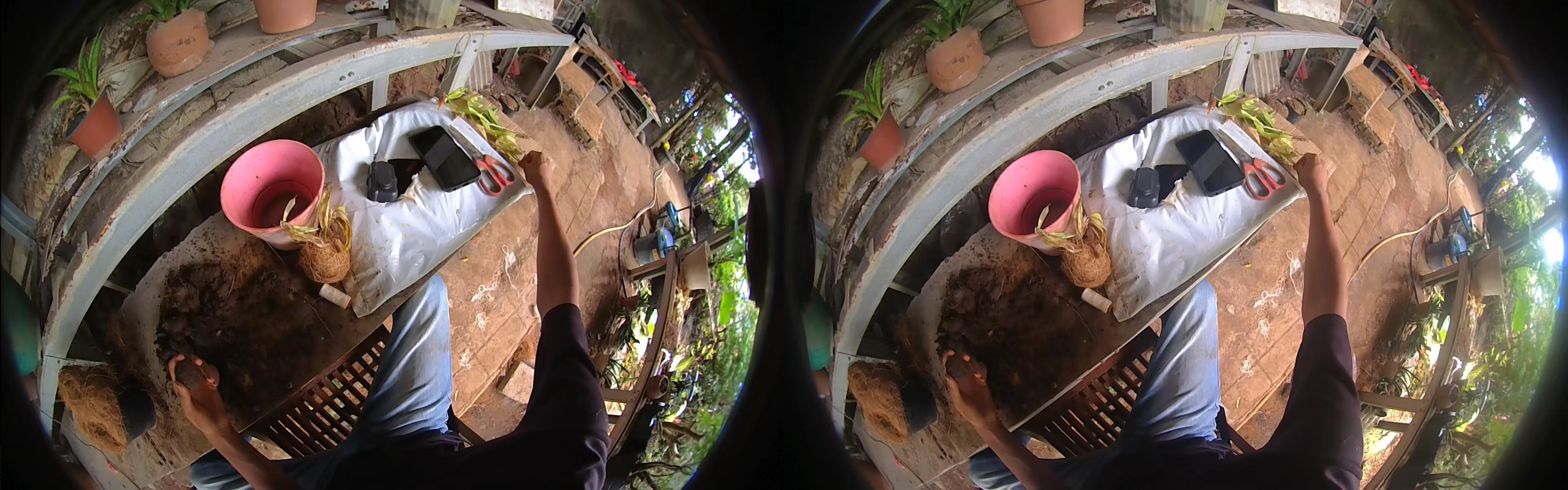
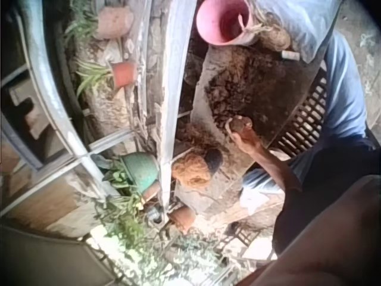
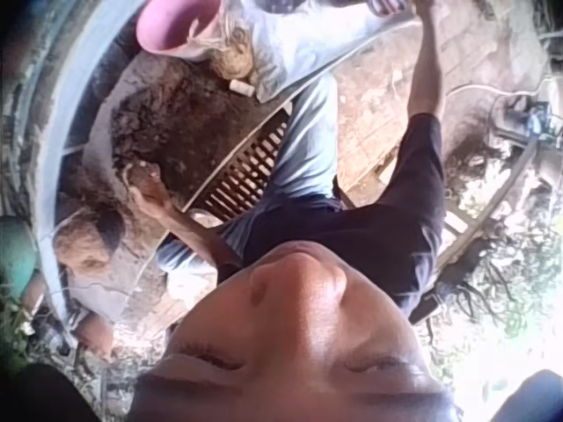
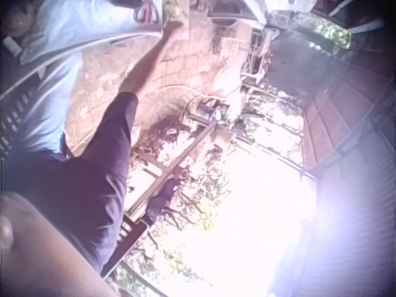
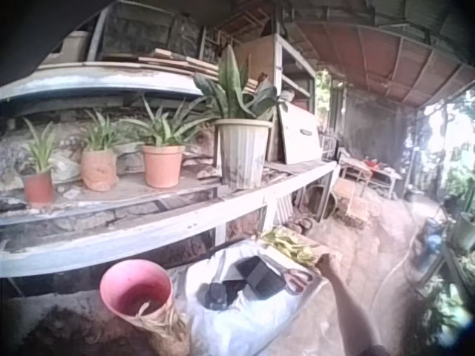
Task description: The person sits at a workbench and repeatedly forms small balls of soil or compost by hand. They then pick up a small plant cutting and wrap its roots with the soil balls, preparing it for planting.
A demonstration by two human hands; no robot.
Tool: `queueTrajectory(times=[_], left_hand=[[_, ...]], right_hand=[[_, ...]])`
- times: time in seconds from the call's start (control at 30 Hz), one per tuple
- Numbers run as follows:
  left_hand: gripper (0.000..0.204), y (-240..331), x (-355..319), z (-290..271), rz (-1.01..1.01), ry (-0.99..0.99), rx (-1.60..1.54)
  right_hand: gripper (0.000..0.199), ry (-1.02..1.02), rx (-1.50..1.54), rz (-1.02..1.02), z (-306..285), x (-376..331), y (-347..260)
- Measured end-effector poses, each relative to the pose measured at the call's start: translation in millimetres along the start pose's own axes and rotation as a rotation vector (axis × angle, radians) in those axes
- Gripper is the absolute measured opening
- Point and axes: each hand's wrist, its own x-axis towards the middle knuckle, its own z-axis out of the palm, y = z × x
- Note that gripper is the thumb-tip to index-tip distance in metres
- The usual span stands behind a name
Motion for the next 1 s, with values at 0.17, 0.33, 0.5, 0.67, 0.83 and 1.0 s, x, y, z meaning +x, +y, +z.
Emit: queueTrajectory(times=[0.17,0.33,0.5,0.67,0.83,1.0], left_hand=[[0.052,1,5,-2,0.023,0.021,-0.005],[0.052,4,3,-1,0.039,0.006,-0.028],[0.052,3,2,-3,0.042,-0.008,-0.047],[0.052,3,-3,-1,0.052,0.009,-0.051],[0.053,-2,1,0,0.024,-0.006,-0.058],[0.052,-9,-2,0,0.011,0.023,-0.045]], right_hand=[[0.014,0.098,0.120,-0.032,-10,23,-6],[0.014,0.176,0.197,-0.057,-25,39,-22],[0.012,0.219,0.300,0.015,-38,51,-27],[0.015,0.310,0.030,-0.115,-35,48,-23],[0.021,-0.082,-0.052,-0.260,-9,46,24],[0.014,-0.124,-0.053,-0.291,11,19,13]])
